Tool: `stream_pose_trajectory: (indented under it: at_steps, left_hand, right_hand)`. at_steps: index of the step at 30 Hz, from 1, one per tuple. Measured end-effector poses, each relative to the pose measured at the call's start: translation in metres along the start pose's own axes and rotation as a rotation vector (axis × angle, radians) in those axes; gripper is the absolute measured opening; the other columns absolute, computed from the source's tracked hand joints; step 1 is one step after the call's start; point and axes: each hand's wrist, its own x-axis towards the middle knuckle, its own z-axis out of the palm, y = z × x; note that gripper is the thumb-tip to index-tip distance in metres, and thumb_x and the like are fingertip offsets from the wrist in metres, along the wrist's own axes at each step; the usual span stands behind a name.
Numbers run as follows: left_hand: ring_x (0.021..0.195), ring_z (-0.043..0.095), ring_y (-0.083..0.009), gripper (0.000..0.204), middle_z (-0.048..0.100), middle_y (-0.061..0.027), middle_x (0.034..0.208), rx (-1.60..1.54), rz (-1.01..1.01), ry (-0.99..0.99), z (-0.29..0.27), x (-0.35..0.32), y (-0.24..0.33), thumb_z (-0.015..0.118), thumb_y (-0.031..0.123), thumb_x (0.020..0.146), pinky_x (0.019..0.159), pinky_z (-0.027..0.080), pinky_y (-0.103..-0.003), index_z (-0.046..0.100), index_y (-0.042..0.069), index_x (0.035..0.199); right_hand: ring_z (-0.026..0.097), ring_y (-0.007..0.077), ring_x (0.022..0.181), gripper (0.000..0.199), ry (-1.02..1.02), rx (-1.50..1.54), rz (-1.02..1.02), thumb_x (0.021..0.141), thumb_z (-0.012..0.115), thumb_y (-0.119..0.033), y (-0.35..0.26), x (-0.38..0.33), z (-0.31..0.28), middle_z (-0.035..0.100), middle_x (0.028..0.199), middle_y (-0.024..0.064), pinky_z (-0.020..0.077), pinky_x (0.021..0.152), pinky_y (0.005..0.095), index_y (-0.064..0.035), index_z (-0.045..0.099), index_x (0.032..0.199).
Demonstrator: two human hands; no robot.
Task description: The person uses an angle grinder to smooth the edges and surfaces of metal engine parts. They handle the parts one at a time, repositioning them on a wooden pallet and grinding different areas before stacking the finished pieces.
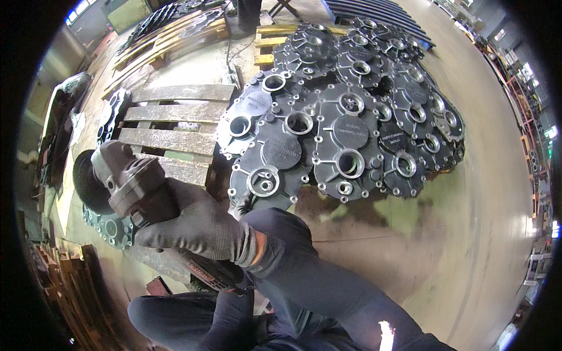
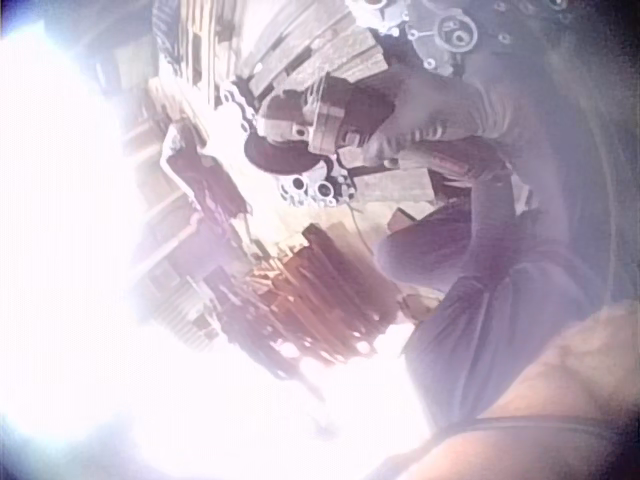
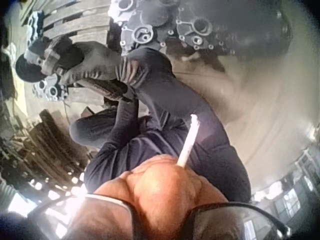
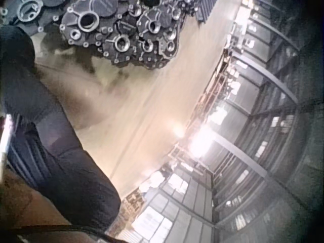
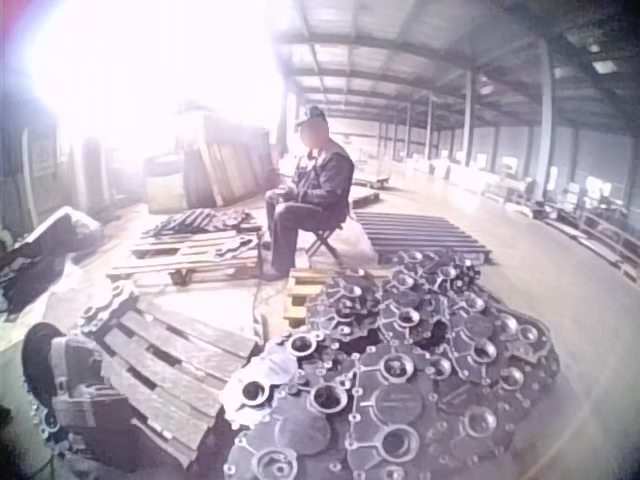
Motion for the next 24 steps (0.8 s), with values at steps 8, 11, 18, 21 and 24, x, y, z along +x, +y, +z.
stream_pose_trajectory:
  at_steps: [8, 11, 18, 21, 24]
  left_hand:
    - [0.100, 0.075, -0.0279, 0.031, 0.078, -0.0141, 0.114, 0.018, 0.082, -0.044, 0.017, 0.010, 0.028, 0.079, 0.013, 0.099, 0.089, 0.060, -0.039, 0.073, -0.002, 0.125]
    - [0.099, 0.075, -0.0269, 0.029, 0.079, -0.0135, 0.113, 0.020, 0.141, -0.058, 0.028, 0.014, 0.044, 0.078, 0.013, 0.099, 0.088, 0.060, -0.039, 0.073, -0.002, 0.124]
    - [0.095, 0.076, -0.0247, 0.027, 0.080, -0.0122, 0.110, 0.009, 0.359, -0.152, 0.071, 0.026, 0.110, 0.077, 0.012, 0.100, 0.085, 0.061, -0.038, 0.074, -0.003, 0.122]
    - [0.094, 0.077, -0.0238, 0.026, 0.080, -0.0117, 0.109, -0.017, 0.494, -0.180, 0.076, 0.027, 0.156, 0.077, 0.012, 0.101, 0.084, 0.061, -0.037, 0.074, -0.003, 0.121]
    - [0.089, 0.076, -0.0164, 0.023, 0.081, -0.0102, 0.108, 0.031, 0.566, -0.215, 0.087, 0.014, 0.193, 0.072, 0.010, 0.104, 0.079, 0.061, -0.030, 0.076, -0.005, 0.121]
  right_hand:
    - [0.069, 0.0153, 0.107, 0.070, 0.013, 0.114, 0.053, 0.083, 0.094, -0.018, 0.002, 0.002, 0.008, 0.071, 0.122, 0.0058, 0.0594, 0.096, 0.0335, -0.0013, 0.063, 0.143]
    - [0.066, 0.0133, 0.098, 0.055, 0.023, 0.063, -0.001, 0.087, 0.089, -0.020, 0.000, 0.003, 0.019, 0.069, 0.110, 0.0024, 0.0578, 0.090, 0.0330, -0.0046, 0.067, 0.134]
    - [0.064, 0.0139, 0.108, 0.053, -0.044, 0.193, 0.023, 0.085, 0.090, -0.022, 0.012, -0.006, 0.051, 0.070, 0.116, 0.0002, 0.0520, 0.101, 0.0344, -0.0076, 0.070, 0.131]
    - [0.063, 0.0152, 0.116, 0.058, -0.126, 0.211, 0.064, 0.083, 0.092, -0.018, 0.020, -0.006, 0.065, 0.070, 0.123, 0.0014, 0.0483, 0.109, 0.0364, -0.0066, 0.069, 0.134]
    - [0.063, 0.0146, 0.118, 0.060, -0.163, 0.234, 0.062, 0.083, 0.092, -0.018, 0.022, -0.010, 0.061, 0.071, 0.125, 0.0015, 0.0483, 0.110, 0.0357, -0.0066, 0.068, 0.136]
